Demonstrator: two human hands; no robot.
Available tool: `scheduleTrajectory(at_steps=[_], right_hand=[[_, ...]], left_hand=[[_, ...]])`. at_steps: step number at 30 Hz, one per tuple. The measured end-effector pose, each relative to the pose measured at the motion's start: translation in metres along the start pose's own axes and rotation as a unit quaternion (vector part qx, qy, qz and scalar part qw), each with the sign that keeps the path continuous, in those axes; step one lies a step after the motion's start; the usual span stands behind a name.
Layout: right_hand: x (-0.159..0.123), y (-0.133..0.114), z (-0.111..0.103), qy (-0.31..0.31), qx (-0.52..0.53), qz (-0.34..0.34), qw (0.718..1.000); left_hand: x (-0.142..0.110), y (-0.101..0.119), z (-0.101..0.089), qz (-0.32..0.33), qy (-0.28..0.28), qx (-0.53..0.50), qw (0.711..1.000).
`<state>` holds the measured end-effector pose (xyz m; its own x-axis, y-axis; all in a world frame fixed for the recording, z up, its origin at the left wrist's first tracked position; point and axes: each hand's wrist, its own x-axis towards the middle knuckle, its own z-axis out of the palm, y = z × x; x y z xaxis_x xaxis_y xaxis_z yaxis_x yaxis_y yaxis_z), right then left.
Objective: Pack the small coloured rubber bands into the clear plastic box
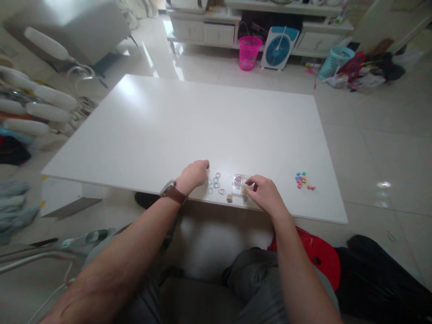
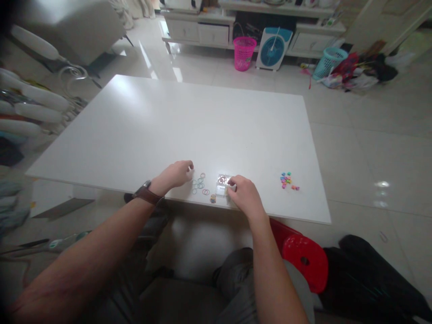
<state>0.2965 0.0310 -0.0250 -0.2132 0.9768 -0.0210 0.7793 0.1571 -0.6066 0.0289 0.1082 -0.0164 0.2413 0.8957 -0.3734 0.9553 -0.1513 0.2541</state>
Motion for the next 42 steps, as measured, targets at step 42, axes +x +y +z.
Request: scheduleTrajectory(at_steps=[42], right_hand=[[0.000,-0.008,0.000,-0.017,-0.003,-0.001,1.000]], left_hand=[[0.001,0.035,0.005,0.070,-0.059,-0.010,0.996]])
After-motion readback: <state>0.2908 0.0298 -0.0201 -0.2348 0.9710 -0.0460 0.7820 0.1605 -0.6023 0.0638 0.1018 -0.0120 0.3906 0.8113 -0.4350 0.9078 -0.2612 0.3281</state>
